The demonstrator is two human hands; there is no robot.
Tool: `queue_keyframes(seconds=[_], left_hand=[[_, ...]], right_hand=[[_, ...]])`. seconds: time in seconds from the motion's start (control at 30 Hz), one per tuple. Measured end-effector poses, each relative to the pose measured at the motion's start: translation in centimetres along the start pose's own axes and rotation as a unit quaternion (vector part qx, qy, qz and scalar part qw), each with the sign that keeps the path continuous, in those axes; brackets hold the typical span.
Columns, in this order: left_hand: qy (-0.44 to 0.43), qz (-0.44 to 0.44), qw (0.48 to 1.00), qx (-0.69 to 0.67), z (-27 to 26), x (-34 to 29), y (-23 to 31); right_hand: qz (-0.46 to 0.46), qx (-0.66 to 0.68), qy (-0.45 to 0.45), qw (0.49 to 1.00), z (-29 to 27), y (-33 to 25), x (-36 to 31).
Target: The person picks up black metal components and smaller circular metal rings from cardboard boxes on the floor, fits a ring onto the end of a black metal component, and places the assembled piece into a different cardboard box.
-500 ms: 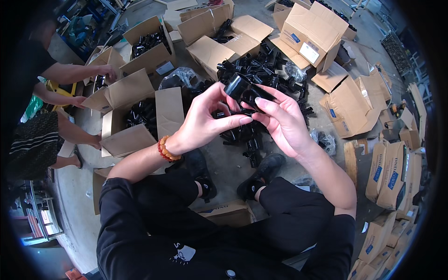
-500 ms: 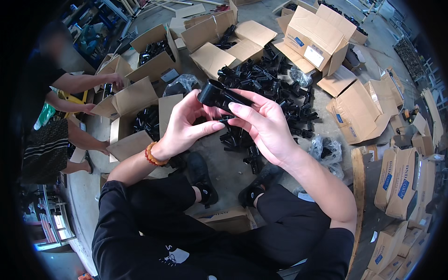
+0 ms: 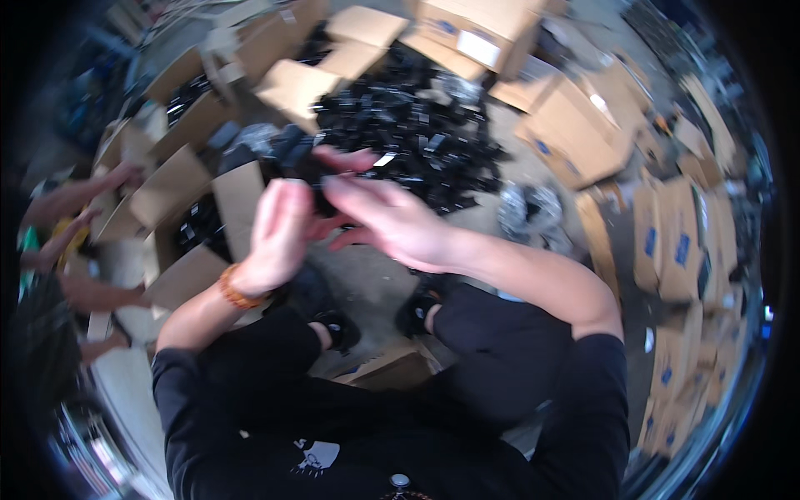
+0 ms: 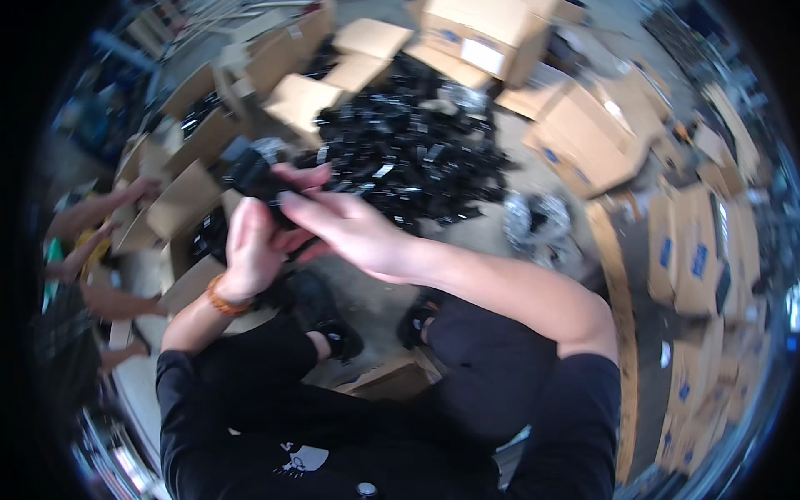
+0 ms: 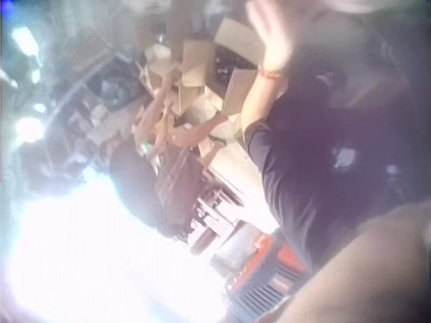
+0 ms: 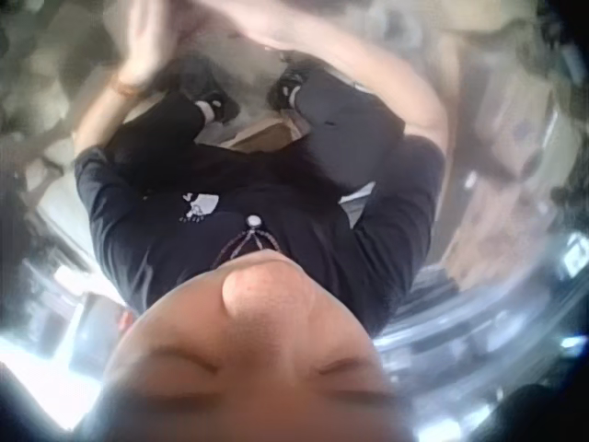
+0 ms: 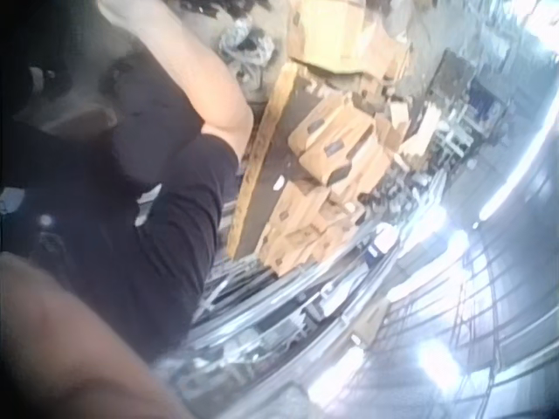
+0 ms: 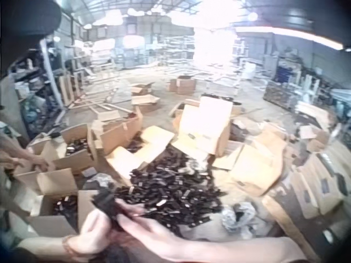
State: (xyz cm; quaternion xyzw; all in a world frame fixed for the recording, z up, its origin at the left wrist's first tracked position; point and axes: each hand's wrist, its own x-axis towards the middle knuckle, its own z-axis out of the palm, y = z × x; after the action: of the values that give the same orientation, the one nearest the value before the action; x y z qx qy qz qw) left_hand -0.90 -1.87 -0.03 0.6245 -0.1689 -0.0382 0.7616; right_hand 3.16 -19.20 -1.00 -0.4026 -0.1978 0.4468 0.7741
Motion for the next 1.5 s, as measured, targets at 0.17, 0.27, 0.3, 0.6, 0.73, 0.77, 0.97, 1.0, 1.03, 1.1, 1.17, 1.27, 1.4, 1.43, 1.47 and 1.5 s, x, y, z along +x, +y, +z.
queue_keyframes(seconds=[0.17,0.27,0.3,0.6,0.73,0.77,0.97,1.0,1.03,1.1,1.17,1.27,1.4,1.43,1.47,1.5], left_hand=[[0.082,-0.162,0.955,-0.233,0.1,0.6,-1.5],[0.058,-0.22,0.921,-0.315,-0.6,0.4,-2.6],[0.044,-0.232,0.924,-0.3,-0.5,0.3,-2.5],[0.003,-0.286,0.935,-0.21,1.3,0.4,-2.5],[-0.01,-0.294,0.939,-0.18,2.3,0.5,-2.7],[-0.018,-0.303,0.937,-0.172,2.7,0.5,-2.7],[-0.049,-0.312,0.931,-0.183,3.4,1.1,-2.4],[-0.063,-0.312,0.927,-0.198,3.3,1.3,-2.4],[-0.072,-0.309,0.924,-0.214,3.1,1.3,-2.7],[-0.096,-0.305,0.918,-0.234,3.2,1.9,-3.1],[-0.107,-0.309,0.912,-0.25,3.2,2.1,-3.5],[-0.117,-0.296,0.909,-0.269,3.1,1.9,-3.6],[-0.108,-0.292,0.912,-0.269,2.8,1.2,-3.2],[-0.111,-0.29,0.911,-0.271,2.9,1.2,-3.3],[-0.114,-0.288,0.911,-0.272,3.0,1.2,-3.3],[-0.118,-0.286,0.911,-0.273,3.0,1.3,-3.3]], right_hand=[[0.194,-0.368,-0.122,0.901,-6.7,-0.8,-1.1],[0.25,-0.438,-0.026,0.863,-15.4,-3.4,-5.6],[0.217,-0.413,0.069,0.882,-19.5,-3.6,-7.7],[0.016,-0.479,0.663,0.576,-37.5,8.2,-33.5],[0.177,-0.576,0.616,0.507,-35.6,14.6,-34.8],[0.19,-0.564,0.619,0.513,-35.2,15.0,-34.4],[0.355,-0.534,0.591,0.489,-35.5,14.4,-30.8],[0.346,-0.552,0.591,0.476,-36.3,15.0,-31.4],[0.376,-0.566,0.577,0.453,-36.2,15.0,-30.7],[0.393,-0.577,0.578,0.422,-36.6,15.3,-31.7],[0.401,-0.598,0.565,0.403,-37.0,15.4,-31.3],[0.393,-0.659,0.51,0.39,-36.4,15.4,-30.0],[0.358,-0.691,0.496,0.385,-34.1,15.4,-29.0],[0.353,-0.691,0.5,0.384,-34.0,15.4,-29.1],[0.348,-0.684,0.506,0.394,-34.0,15.4,-29.2],[0.342,-0.676,0.513,0.404,-34.3,15.3,-29.6]])
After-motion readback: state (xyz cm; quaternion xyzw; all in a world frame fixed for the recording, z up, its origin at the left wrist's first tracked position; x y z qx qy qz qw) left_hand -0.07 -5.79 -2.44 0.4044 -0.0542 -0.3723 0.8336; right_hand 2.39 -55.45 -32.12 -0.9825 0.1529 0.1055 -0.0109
